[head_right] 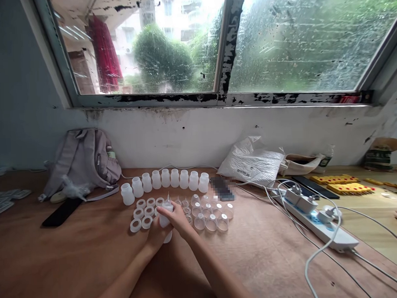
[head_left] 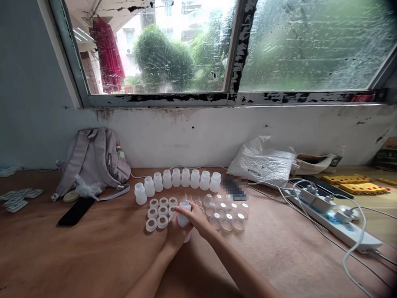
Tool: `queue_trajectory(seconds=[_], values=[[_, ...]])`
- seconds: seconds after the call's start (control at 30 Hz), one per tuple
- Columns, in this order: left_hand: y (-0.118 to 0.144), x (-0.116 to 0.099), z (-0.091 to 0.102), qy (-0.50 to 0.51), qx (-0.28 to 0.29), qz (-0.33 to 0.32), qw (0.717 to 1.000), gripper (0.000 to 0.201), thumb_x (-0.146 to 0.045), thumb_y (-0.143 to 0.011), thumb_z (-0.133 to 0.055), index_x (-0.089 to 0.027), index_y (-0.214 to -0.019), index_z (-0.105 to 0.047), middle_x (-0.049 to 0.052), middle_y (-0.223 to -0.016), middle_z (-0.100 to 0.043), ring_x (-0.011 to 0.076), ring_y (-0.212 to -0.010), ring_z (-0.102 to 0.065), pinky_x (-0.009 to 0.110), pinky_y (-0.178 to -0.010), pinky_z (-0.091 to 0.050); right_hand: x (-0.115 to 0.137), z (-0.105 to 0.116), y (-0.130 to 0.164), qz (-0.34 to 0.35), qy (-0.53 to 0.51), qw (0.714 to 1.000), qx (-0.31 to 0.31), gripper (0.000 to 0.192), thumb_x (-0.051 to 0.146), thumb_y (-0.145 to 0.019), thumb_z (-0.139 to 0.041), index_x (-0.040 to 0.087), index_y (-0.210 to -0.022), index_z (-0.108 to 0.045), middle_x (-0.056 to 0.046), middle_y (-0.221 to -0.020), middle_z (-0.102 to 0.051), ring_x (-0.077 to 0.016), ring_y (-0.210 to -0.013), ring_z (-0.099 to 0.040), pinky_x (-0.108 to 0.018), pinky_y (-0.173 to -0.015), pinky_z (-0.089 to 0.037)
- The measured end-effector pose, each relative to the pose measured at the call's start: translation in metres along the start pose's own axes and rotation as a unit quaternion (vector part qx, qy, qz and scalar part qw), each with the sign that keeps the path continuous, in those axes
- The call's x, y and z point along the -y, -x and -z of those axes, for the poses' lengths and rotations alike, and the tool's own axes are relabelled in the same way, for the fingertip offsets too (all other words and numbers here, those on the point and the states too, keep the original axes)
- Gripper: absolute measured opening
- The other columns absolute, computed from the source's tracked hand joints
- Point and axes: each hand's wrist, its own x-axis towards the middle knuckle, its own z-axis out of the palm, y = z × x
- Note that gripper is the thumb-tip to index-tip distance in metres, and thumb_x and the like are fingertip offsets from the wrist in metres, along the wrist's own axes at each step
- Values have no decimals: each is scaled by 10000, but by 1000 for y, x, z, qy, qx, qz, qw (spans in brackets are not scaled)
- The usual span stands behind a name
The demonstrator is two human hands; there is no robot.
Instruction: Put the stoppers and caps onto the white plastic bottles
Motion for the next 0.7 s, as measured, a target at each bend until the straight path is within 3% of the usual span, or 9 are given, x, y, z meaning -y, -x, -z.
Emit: queue_trajectory(seconds=[0.13,0.3,0.37,0.43,0.5,0.6,0.63,0.7], values=[[1,1,-2,14,46,49,998,82,-123,-568,-591,-159,-599,-524,1,-509,-511,149,-473,-456,288,-475,-318,-2,-2,0,-27,-85,996,-4,271,386,-586,-683,157,-709,-605,-24,-654,-629,-175,-626,-566,-259,-551,-416],[3,-4,-2,101,121,103,982,83,-114,-556,-570,-148,-619,-529,-10,-497,-505,121,-453,-457,259,-465,-308,4,1,7,-31,-131,991,-12,244,334,-539,-711,158,-645,-580,-34,-668,-636,-198,-673,-581,-264,-565,-427],[5,-6,0,150,172,138,964,80,-169,-566,-571,-142,-622,-521,-3,-507,-503,118,-456,-465,253,-459,-309,9,5,9,-40,-166,985,29,223,327,-545,-698,167,-641,-576,-40,-702,-644,-209,-715,-588,-271,-598,-434],[9,-6,2,179,222,177,942,149,-265,-571,-547,-139,-644,-516,2,-518,-495,123,-436,-477,250,-434,-315,14,11,11,-48,-203,972,112,218,338,-559,-680,171,-664,-589,-49,-756,-651,-216,-780,-588,-284,-662,-437],[13,-2,3,241,293,220,899,233,-349,-567,-504,-144,-678,-505,-10,-504,-466,122,-399,-470,246,-403,-318,19,18,14,-52,-237,948,206,278,378,-553,-675,170,-727,-615,-62,-837,-651,-228,-874,-570,-306,-758,-419],[18,8,5,365,399,259,800,275,-411,-569,-466,-170,-701,-462,-42,-453,-407,104,-345,-435,229,-367,-310,24,26,17,-63,-269,911,307,508,460,-497,-694,156,-899,-629,-92,-965,-625,-256,-1013,-508,-336,-868,-361],[18,10,6,392,422,263,774,278,-425,-569,-467,-178,-694,-446,-48,-436,-395,100,-330,-425,224,-357,-307,24,27,17,-67,-273,904,323,585,478,-485,-699,153,-964,-614,-100,-995,-614,-262,-1030,-496,-342,-873,-355],[17,12,10,412,445,253,754,297,-453,-550,-488,-191,-668,-418,-56,-403,-379,100,-305,-419,220,-340,-306,21,29,15,-67,-271,910,307,625,465,-504,-706,165,-1038,-579,-98,-1008,-604,-250,-1002,-510,-338,-843,-370]])
